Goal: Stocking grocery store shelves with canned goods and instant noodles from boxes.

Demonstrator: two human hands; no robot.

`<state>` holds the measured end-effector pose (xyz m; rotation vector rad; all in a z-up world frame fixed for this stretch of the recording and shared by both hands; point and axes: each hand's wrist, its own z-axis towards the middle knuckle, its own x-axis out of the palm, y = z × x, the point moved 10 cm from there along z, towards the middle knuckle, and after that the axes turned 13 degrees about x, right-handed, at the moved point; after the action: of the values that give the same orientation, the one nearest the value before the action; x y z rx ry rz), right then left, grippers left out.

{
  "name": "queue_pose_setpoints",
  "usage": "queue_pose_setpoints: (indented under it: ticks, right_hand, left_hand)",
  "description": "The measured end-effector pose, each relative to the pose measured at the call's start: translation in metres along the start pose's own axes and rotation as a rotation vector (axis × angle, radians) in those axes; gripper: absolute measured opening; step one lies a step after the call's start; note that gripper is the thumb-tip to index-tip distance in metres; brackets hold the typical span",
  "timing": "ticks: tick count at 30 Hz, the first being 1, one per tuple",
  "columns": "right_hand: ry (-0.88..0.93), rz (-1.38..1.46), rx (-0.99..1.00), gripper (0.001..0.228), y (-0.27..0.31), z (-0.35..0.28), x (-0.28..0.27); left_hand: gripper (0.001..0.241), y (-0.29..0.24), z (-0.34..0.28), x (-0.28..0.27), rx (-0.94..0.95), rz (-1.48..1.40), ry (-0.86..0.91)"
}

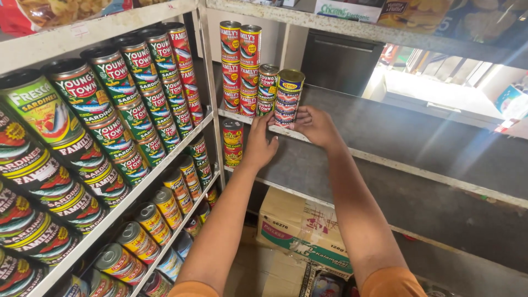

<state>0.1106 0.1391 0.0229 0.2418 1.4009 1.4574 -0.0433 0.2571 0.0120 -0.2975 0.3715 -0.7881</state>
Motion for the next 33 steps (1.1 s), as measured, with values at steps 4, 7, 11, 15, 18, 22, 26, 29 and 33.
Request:
queue_pose_setpoints:
  ticks: [4,7,11,15,18,22,26,29,33]
  right_hand:
    - [0.012,0.054,0.017,0.046,-0.006,0.005,0.0]
    - [-0.011,0.04,0.015,0.042,-0.001,0.0,0.001]
    - [-0.118,-0.006,-0.003,0.039,0.014,-0.01,-0.008]
    - [-0.132,0.005,0.056,0.042,0.017,-0.016,-0.01]
    - [-0.183,0.003,0.048,0.04,0.018,-0.018,-0.016]
    - [-0.259,0.043,0.004,0.034,0.011,-0.015,-0.022]
    - [-0.438,0.191,-0.169,0.026,0.012,-0.028,-0.04]
    - [-0.549,0.347,-0.189,0.024,0.015,-0.057,-0.05]
    - [-0.371,0.564,-0.215,0.015,-0.008,-0.084,-0.013]
  left_hand:
    - [0.073,-0.008,0.003,0.001,0.032,0.004,0.037]
    - [0.075,-0.007,0.0,0.003,0.01,0.014,0.049]
    - [0.076,-0.008,0.0,0.004,0.023,-0.027,0.026]
    - [0.078,-0.009,0.0,0.006,0.015,0.003,0.056]
    - [0.078,-0.005,-0.002,0.009,0.016,0.009,0.055]
    - [0.078,-0.006,-0.004,0.003,0.029,0.025,0.016]
    - [0.082,0.0,-0.011,0.008,0.028,0.033,0.016]
    - [0.082,-0.011,-0.03,0.006,-0.094,-0.131,-0.077]
    - [0.071,-0.013,-0.048,0.011,-0.244,-0.383,-0.174]
